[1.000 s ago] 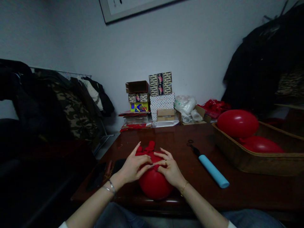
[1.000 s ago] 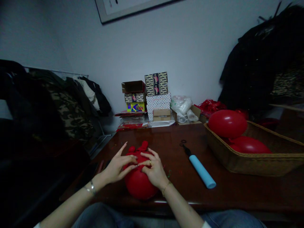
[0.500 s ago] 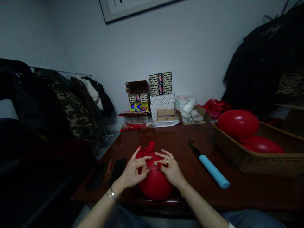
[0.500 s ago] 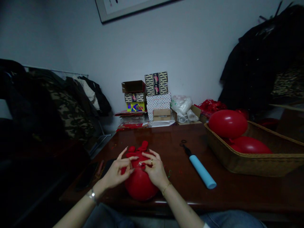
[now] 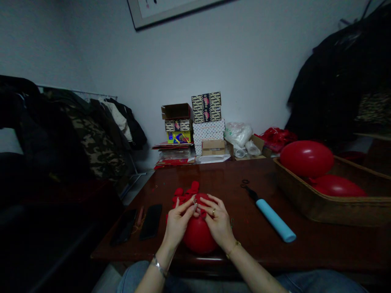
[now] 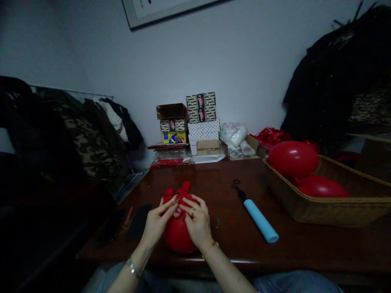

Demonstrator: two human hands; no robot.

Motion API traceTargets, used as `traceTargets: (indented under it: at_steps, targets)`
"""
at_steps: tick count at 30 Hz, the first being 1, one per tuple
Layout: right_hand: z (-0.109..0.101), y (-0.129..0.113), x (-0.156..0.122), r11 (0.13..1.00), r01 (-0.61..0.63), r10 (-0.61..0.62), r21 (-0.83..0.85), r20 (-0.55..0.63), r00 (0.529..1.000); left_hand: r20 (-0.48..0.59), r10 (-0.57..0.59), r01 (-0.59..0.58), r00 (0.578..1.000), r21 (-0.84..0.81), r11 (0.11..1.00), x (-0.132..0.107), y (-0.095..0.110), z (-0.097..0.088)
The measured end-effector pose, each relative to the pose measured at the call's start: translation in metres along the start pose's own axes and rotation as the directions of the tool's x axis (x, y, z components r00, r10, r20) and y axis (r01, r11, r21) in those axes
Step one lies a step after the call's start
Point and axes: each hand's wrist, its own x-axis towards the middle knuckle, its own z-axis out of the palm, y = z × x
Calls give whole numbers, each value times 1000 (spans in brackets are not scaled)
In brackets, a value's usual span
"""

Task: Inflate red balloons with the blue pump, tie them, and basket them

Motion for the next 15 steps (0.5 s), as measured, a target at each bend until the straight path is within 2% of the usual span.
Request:
traceTargets:
  at_steps: [3,6,11,13,15]
  targets:
    - [0,0,0,999,-6,5,-34,-24,1000,-41,-14,15,999,13,1000,-2,-2,4]
    - [-1,1,0,998,-2,1,-68,-17,1000,-57,34,-32,998,33,999,-4,-7,4]
    - [0,1,-2,981,36,-39,-189,-13,999,62,239,-245,969,123,962,-1,-9,3]
    - [0,0,-3,965,65,-70,-253,-10,997,91,268,-280,959,183,942,1,-6,4]
    - [1,-1,-4,944,106,-112,-311,-1,994,88,256,-269,963,219,938,2,-3,6]
